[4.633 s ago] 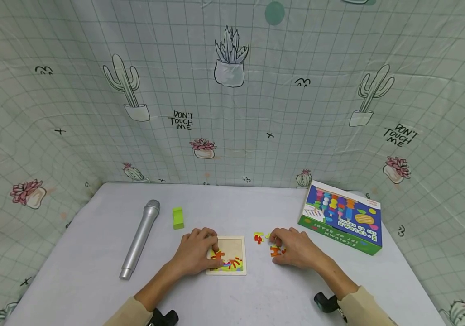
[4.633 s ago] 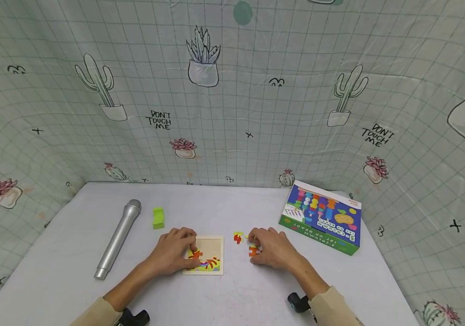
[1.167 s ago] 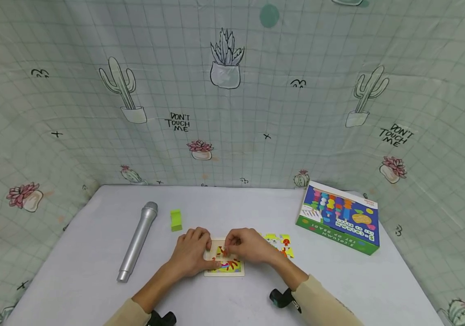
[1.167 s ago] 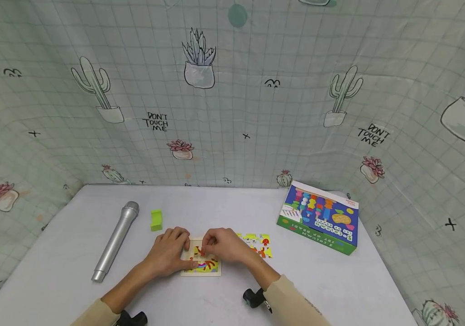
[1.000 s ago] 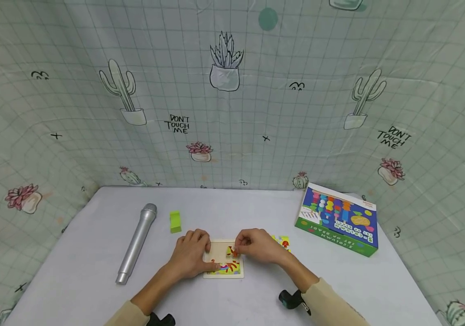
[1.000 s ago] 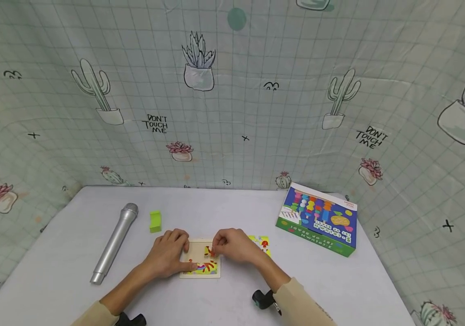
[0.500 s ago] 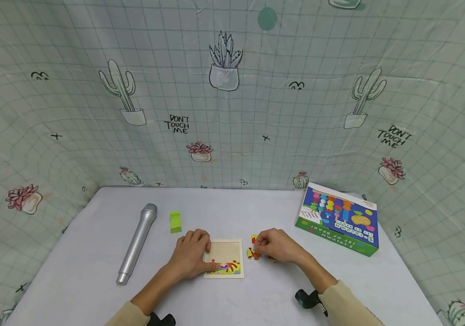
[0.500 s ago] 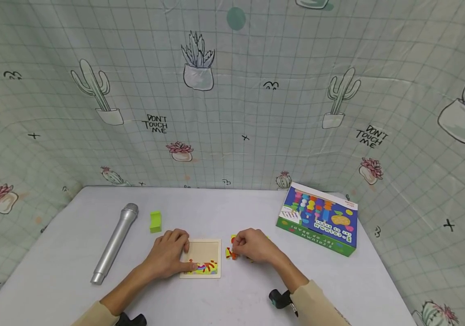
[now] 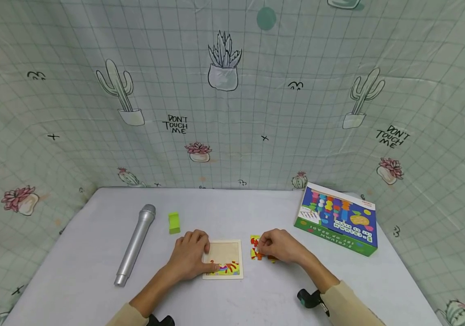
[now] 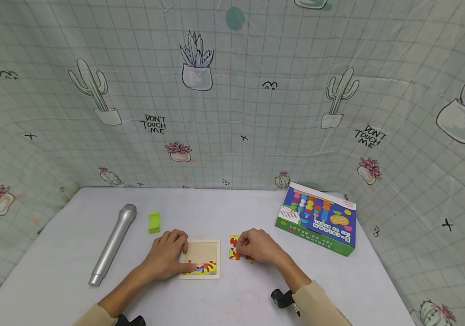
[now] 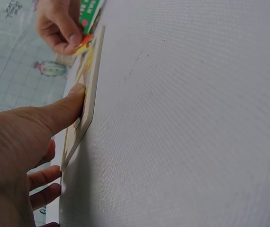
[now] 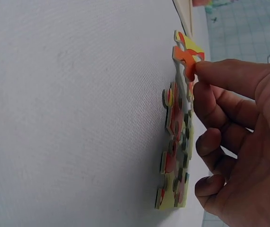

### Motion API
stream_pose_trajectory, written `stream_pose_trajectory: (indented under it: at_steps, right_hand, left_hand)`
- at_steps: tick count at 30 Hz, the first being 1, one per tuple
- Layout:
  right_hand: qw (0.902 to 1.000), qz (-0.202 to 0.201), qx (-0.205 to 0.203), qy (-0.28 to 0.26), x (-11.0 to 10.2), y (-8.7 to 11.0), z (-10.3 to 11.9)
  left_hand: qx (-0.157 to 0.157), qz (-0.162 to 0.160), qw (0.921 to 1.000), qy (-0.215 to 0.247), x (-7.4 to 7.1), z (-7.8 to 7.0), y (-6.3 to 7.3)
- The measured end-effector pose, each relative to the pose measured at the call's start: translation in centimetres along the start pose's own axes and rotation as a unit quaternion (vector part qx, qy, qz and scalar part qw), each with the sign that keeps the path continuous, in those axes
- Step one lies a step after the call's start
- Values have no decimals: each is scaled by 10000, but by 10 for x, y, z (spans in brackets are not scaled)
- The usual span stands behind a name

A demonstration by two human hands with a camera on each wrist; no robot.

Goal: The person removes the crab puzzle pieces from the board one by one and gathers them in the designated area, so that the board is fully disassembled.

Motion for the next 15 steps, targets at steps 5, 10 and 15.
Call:
stream_pose_trajectory:
  at_steps: [5,10,15]
  right_hand:
    - [10000,-1,6,92,0,-1,3]
    - [9996,-1,128,255,-1,-3,3]
    - [9989,29,220,414,-3,-4,3]
  left_hand:
    - [-2,6,10000,88,0,1,0]
    - [-83,100,9998,129,2,4,-2]
    - [-98,95,9998,107,2,4,-2]
Point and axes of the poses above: each hand's wrist, its own y-axis away from the middle knuckle, its own x-axis out of the palm, z = x × y, the point moved 7 cm from there along -y, towards the middle knuckle, and after that the axes turned 14 degrees about z, right-handed, at the moved point
